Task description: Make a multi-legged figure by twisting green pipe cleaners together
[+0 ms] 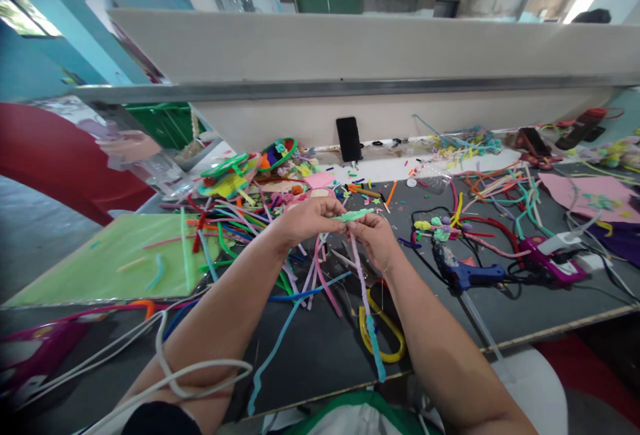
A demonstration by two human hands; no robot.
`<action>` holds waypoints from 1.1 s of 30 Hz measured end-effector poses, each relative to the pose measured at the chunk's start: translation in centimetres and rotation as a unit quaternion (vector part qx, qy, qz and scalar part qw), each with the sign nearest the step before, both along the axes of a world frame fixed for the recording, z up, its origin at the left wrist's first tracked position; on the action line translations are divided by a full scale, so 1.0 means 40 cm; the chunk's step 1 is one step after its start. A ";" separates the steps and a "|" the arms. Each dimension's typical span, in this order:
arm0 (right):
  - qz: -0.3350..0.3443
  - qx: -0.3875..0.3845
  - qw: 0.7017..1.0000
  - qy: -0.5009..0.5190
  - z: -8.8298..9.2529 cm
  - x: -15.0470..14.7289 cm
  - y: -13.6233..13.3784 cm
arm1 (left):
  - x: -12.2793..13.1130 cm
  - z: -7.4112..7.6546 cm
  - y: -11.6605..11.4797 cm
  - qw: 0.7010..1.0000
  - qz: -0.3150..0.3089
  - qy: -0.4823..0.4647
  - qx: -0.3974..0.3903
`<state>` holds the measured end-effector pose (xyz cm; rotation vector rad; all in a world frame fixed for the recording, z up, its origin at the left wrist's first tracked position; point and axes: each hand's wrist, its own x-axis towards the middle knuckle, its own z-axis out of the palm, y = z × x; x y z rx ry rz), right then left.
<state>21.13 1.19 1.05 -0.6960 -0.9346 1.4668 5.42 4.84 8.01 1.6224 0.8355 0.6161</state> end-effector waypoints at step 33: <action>-0.084 0.042 0.995 0.014 0.000 0.030 0.018 | 0.080 -0.041 -0.097 0.729 0.190 0.335 0.566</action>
